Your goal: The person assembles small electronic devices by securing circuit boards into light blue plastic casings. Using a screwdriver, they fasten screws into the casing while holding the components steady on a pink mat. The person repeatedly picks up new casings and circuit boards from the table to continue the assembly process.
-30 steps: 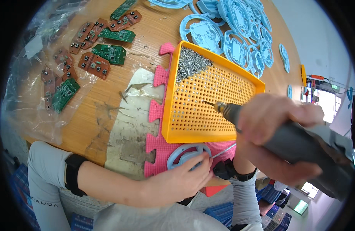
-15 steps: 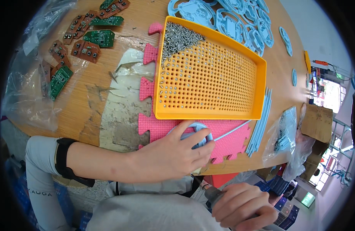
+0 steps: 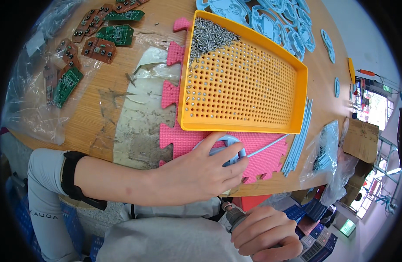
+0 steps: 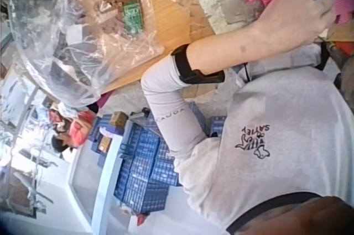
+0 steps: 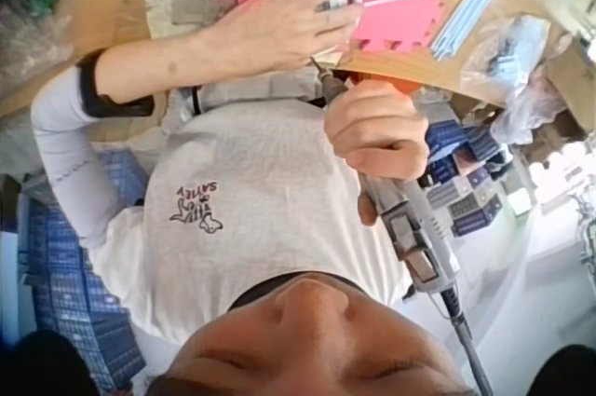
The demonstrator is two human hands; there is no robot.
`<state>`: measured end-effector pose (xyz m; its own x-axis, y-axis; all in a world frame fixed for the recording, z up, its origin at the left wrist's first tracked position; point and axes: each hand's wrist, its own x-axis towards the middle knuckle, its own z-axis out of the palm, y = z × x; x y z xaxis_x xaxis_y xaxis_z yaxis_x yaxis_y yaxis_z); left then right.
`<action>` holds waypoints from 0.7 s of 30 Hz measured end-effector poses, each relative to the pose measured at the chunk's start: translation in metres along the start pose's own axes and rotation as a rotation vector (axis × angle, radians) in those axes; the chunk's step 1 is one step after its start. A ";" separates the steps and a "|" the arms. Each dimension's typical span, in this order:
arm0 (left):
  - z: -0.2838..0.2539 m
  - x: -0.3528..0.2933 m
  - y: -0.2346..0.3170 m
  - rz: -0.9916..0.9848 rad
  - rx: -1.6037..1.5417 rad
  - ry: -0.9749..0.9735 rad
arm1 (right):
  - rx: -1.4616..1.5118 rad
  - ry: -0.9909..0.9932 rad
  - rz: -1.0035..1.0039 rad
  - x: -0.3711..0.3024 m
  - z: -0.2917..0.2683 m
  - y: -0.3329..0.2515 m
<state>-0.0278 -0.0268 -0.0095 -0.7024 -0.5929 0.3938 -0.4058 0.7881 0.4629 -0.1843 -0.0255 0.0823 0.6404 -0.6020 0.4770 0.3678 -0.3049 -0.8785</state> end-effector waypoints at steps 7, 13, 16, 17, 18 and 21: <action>0.001 -0.005 -0.003 -0.005 0.015 -0.022 | -0.048 0.083 0.028 -0.001 0.014 0.010; -0.006 0.001 -0.002 0.037 -0.011 -0.015 | -0.010 0.027 -0.029 0.000 0.013 0.009; -0.003 -0.004 -0.003 0.004 -0.002 -0.067 | 0.125 -0.024 -0.068 0.000 0.007 0.024; -0.001 -0.006 -0.003 -0.010 0.000 -0.092 | 0.184 -0.071 -0.084 0.001 0.000 0.030; -0.002 -0.005 -0.002 -0.014 -0.005 -0.097 | 0.229 -0.121 -0.101 0.006 -0.007 0.032; -0.004 -0.001 -0.003 -0.011 -0.019 -0.108 | 0.341 -0.261 -0.041 0.025 -0.025 0.031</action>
<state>-0.0239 -0.0293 -0.0081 -0.7570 -0.5798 0.3013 -0.4036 0.7775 0.4823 -0.1739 -0.0681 0.0660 0.7537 -0.3738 0.5405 0.5704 -0.0365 -0.8206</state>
